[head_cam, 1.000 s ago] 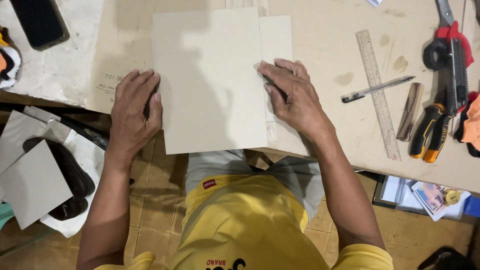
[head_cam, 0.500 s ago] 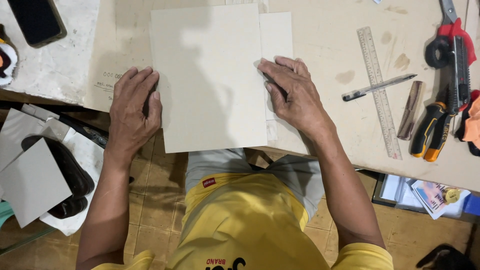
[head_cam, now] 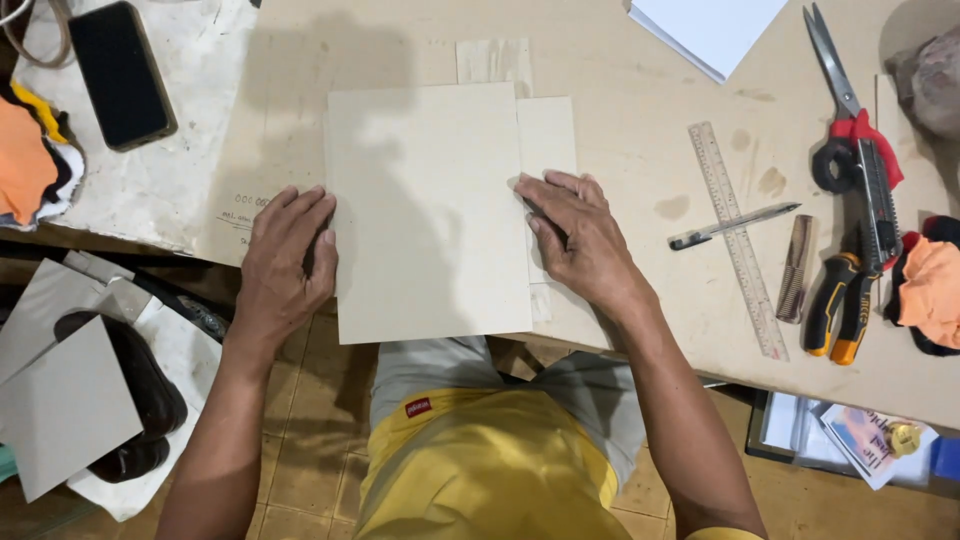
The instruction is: Measuring and marking lines on cardboard using a ruler and pen for layout.
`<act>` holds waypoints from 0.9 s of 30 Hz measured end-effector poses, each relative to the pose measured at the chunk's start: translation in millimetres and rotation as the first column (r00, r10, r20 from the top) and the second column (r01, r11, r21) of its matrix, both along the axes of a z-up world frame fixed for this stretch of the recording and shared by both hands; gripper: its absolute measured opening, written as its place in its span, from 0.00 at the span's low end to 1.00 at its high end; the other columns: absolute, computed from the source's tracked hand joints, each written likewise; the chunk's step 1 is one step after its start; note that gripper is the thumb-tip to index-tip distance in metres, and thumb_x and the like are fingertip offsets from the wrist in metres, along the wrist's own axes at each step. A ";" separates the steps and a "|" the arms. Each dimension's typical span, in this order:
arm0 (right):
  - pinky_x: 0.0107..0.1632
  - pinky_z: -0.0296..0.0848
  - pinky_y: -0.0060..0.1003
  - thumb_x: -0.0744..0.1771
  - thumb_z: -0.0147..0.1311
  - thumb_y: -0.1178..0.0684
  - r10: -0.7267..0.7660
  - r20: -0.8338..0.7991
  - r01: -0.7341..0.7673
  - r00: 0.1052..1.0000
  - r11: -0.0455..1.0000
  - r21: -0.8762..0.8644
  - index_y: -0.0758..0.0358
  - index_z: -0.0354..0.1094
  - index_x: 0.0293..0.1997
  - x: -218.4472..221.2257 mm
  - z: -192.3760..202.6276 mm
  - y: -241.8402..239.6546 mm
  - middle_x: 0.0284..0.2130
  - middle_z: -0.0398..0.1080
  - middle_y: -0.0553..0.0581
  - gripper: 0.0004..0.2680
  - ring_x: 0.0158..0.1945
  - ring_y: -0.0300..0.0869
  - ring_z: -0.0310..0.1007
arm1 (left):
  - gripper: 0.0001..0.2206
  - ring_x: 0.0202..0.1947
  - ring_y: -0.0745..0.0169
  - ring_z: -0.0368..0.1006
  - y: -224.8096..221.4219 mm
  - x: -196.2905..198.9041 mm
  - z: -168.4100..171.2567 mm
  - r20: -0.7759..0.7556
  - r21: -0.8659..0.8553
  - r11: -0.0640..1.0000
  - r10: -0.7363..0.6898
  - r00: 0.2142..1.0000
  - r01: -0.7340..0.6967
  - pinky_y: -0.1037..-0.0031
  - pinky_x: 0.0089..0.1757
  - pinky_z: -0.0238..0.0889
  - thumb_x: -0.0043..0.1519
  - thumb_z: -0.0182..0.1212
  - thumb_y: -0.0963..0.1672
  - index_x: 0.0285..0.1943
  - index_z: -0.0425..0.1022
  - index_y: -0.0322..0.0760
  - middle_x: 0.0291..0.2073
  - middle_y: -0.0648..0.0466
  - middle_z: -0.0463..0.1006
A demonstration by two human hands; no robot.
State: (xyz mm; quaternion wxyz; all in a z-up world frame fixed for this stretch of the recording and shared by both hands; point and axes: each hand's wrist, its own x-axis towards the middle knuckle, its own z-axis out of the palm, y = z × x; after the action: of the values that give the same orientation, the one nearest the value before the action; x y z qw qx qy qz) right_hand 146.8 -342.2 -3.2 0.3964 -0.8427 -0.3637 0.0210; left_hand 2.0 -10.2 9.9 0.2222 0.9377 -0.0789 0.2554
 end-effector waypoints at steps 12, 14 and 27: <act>0.71 0.47 0.63 0.69 0.52 0.59 -0.025 -0.051 0.024 0.998 0.999 -0.023 0.52 0.69 0.65 -1.6 2.8 1.3 0.58 0.73 0.55 0.15 0.67 0.60 0.63 | 0.13 0.59 0.40 0.75 0.2 -0.4 -0.1 -0.031 -0.007 1.000 0.018 0.999 -0.018 0.53 0.66 0.59 0.70 0.56 0.39 0.61 0.78 0.23 0.52 0.35 0.80; 0.71 0.47 0.63 0.69 0.52 0.59 -0.023 -0.050 0.022 0.998 1.000 -0.019 0.52 0.70 0.65 -1.1 1.2 1.0 0.58 0.73 0.55 0.15 0.67 0.60 0.63 | 0.13 0.59 0.40 0.75 0.1 -0.6 0.6 -0.024 -0.010 1.000 0.016 1.000 -0.016 0.54 0.66 0.59 0.70 0.56 0.39 0.61 0.78 0.23 0.52 0.35 0.80; 0.71 0.44 0.65 0.69 0.53 0.60 -0.023 -0.067 0.022 0.997 1.000 -0.016 0.53 0.70 0.65 -1.5 4.0 2.0 0.58 0.74 0.55 0.16 0.67 0.59 0.63 | 0.14 0.59 0.40 0.74 0.7 -3.0 0.1 -0.050 -0.015 0.999 0.029 0.998 -0.030 0.55 0.67 0.57 0.70 0.56 0.39 0.61 0.78 0.24 0.53 0.36 0.79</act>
State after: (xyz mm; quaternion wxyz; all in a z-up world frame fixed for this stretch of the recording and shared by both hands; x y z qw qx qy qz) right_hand 145.3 -340.2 0.8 0.4021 -0.8486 -0.3404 0.0476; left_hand -1.0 -9.5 10.0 0.2278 0.9429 -0.0575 0.2360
